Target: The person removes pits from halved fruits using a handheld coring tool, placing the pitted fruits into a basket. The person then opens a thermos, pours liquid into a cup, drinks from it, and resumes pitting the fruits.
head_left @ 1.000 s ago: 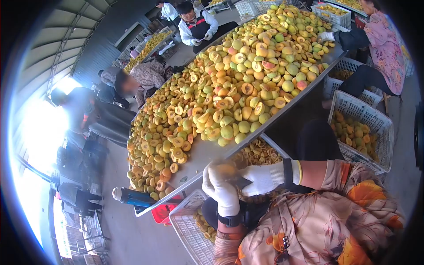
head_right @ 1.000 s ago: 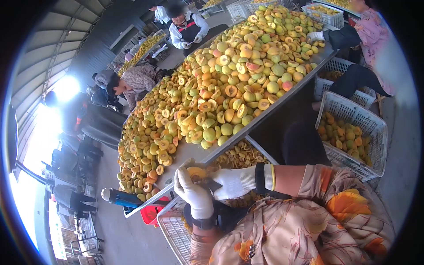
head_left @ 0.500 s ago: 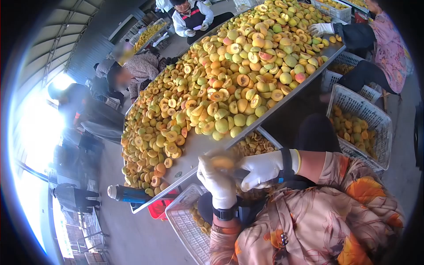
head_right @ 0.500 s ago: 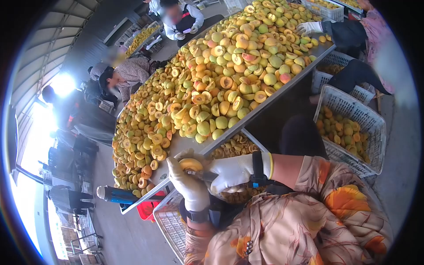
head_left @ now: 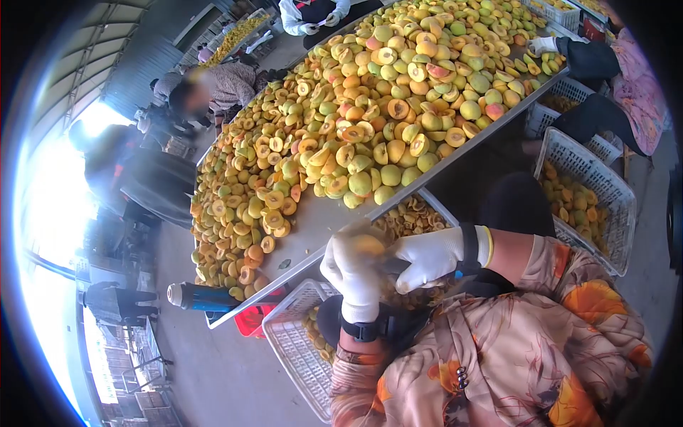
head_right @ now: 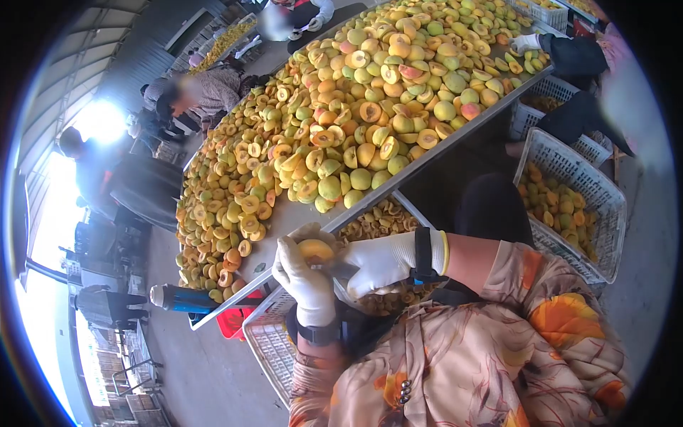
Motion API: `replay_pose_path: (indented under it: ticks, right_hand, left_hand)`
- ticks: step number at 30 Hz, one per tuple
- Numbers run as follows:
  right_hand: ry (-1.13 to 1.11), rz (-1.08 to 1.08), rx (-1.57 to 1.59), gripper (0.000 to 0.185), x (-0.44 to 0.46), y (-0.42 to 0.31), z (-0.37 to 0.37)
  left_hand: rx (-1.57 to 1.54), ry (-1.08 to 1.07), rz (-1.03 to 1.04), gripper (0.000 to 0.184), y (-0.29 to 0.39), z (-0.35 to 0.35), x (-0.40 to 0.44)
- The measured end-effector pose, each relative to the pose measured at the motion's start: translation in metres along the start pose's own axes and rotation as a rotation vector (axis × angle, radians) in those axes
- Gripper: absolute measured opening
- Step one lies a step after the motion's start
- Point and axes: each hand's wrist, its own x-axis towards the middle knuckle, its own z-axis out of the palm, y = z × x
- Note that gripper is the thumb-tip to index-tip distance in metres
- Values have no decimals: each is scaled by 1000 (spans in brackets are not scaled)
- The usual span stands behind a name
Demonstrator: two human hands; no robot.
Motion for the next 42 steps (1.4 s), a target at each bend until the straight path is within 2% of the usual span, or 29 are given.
replay_pose_path:
  ticks: [2,3,5,8,9,11,14,16,17,20,24,26,28,29,30,32,33,34,36,37,38,40,42]
  right_hand:
    - [-20,52,-17,48,2,-3,-4]
    - [-5,46,35,42,2,-3,-3]
    - [16,27,134,30,3,-1,-2]
    - [-152,250,478,30,3,14,-2]
    - [-126,251,434,30,3,16,-1]
    - [-63,250,344,29,3,18,2]
    - [13,112,73,31,7,17,1]
    - [-2,214,200,17,3,2,2]
    - [-10,265,258,12,3,-3,1]
    - [-182,248,556,12,6,15,4]
    - [-80,204,634,12,8,15,14]
    - [-102,179,673,12,13,24,15]
    - [-158,138,636,14,14,32,19]
    - [-185,113,618,15,15,37,18]
    - [-202,156,569,20,13,43,15]
    - [-127,255,400,29,10,59,13]
    - [-99,299,49,38,12,61,7]
    - [0,255,-224,44,14,99,17]
    - [-63,415,-286,44,15,105,15]
    - [7,320,-299,42,20,115,15]
    - [71,237,-313,41,20,123,19]
    - [32,327,-295,39,24,118,16]
    - [54,322,-244,38,20,115,13]
  left_hand:
    - [118,-47,90,61,-3,-5,5]
    - [177,-70,138,61,-4,-7,7]
    - [-8,-11,-23,60,0,-4,8]
    - [-161,68,-176,61,-4,3,4]
    - [-195,94,-212,61,-7,4,2]
    - [-82,4,-86,60,-15,-1,2]
    - [124,-120,42,58,-11,-15,5]
    - [213,-157,133,57,-14,-17,10]
    - [115,-89,-10,60,-12,-14,5]
    - [-194,-68,-187,64,-7,-2,1]
    - [-177,-111,-222,68,-9,-5,5]
    - [-146,-32,-221,70,-10,-11,9]
    - [-169,72,-185,72,-16,-26,10]
    - [-131,202,-162,69,-18,-41,10]
    - [-90,328,-139,66,-19,-63,8]
    - [92,447,-193,54,-33,-133,4]
    - [518,359,-279,47,-23,-161,0]
    - [942,262,-358,40,-15,-182,-2]
    - [1253,248,5,37,-47,-219,9]
    - [1405,235,207,36,-58,-229,27]
    - [1182,201,45,41,-52,-203,47]
    - [958,99,-154,46,-54,-155,90]
    - [962,15,-255,51,-93,-124,137]
